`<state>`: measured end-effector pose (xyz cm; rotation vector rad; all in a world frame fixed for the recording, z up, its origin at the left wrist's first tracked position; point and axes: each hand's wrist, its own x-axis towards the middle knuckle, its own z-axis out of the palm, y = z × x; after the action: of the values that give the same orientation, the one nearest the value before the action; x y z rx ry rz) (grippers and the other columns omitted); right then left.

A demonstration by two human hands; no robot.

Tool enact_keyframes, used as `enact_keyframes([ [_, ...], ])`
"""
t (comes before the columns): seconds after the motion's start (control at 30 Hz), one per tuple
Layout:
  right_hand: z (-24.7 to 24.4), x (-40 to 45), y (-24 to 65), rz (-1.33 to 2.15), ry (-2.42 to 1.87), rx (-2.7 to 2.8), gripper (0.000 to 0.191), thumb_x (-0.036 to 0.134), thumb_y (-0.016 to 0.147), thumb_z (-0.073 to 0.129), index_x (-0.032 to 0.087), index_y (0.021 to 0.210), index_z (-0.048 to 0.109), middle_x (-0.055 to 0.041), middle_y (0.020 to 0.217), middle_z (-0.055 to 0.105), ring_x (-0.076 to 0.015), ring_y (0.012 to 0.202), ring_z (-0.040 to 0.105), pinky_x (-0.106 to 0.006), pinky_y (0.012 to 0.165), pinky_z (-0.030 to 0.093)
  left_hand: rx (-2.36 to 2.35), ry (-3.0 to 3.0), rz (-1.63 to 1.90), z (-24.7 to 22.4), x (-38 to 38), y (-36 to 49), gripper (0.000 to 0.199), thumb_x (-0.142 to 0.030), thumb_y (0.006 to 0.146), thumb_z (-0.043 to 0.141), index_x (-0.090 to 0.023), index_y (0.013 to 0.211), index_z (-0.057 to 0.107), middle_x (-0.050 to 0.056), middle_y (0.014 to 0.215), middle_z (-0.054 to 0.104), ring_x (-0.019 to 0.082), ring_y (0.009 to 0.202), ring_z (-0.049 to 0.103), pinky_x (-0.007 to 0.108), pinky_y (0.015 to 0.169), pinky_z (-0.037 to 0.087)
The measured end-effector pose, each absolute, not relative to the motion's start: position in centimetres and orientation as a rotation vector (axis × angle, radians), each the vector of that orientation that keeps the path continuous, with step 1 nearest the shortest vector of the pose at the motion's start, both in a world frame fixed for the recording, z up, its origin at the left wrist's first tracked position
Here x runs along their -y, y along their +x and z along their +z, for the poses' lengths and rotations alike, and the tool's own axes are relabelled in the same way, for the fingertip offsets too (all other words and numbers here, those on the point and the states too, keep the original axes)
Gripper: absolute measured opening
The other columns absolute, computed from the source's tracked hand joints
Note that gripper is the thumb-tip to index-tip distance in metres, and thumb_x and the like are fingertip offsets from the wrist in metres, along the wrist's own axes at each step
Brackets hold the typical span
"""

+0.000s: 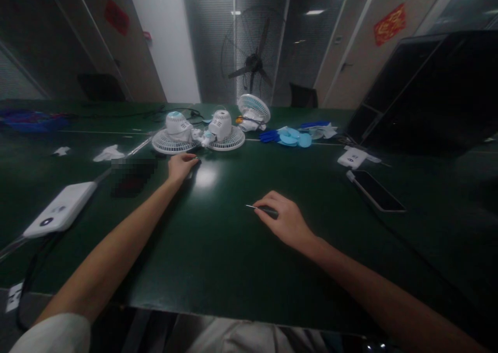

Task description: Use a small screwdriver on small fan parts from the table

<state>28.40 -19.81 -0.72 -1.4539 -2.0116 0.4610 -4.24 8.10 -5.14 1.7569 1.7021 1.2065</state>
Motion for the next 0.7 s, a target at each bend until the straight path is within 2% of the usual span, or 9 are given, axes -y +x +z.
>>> enact_keyframes([
  [0.3, -0.4, 20.0, 28.3, 0.489, -1.452, 2.014, 0.016, 0.027, 0.104, 0.063, 0.023, 0.115, 0.073, -0.0058, 0.114, 0.068, -0.0207, 0.097, 0.068, -0.036, 0.081, 0.059, -1.696, 1.784, 1.16, -4.1, -7.0, -3.9, 0.034, -0.033, 0.075, 0.08, -0.015, 0.104, 0.082, 0.012, 0.098, 0.082, 0.029, 0.097, 0.076, 0.036, 0.093, 0.055],
  [0.47, -0.7, 20.0, 28.4, 0.507, -1.451, 1.988, 0.016, 0.029, 0.104, 0.062, 0.024, 0.115, 0.074, -0.0059, 0.115, 0.068, -0.0212, 0.1, 0.068, -0.036, 0.084, 0.059, -1.615, 1.837, 1.116, -3.3, -6.3, -3.5, 0.04, -0.031, 0.074, 0.08, -0.014, 0.111, 0.078, 0.013, 0.105, 0.08, 0.028, 0.101, 0.075, 0.036, 0.096, 0.055],
  [0.63, -0.5, 19.9, 28.6, 0.572, -1.474, 1.884, 0.017, 0.031, 0.102, 0.066, 0.025, 0.116, 0.074, -0.0054, 0.116, 0.069, -0.0217, 0.101, 0.068, -0.035, 0.083, 0.059, -1.247, 2.023, 0.895, -2.4, -1.0, -0.3, 0.047, -0.034, 0.077, 0.081, -0.02, 0.122, 0.073, 0.007, 0.104, 0.079, 0.023, 0.094, 0.074, 0.034, 0.085, 0.057],
  [0.7, -0.4, 19.9, 28.8, 0.571, -1.472, 1.886, 0.018, 0.032, 0.101, 0.067, 0.025, 0.116, 0.074, -0.005, 0.112, 0.071, -0.022, 0.1, 0.069, -0.036, 0.083, 0.058, -0.909, 2.132, 0.719, -2.1, 2.7, 1.4, 0.05, -0.033, 0.085, 0.075, -0.021, 0.133, 0.067, 0.007, 0.107, 0.077, 0.022, 0.093, 0.072, 0.033, 0.082, 0.055],
])
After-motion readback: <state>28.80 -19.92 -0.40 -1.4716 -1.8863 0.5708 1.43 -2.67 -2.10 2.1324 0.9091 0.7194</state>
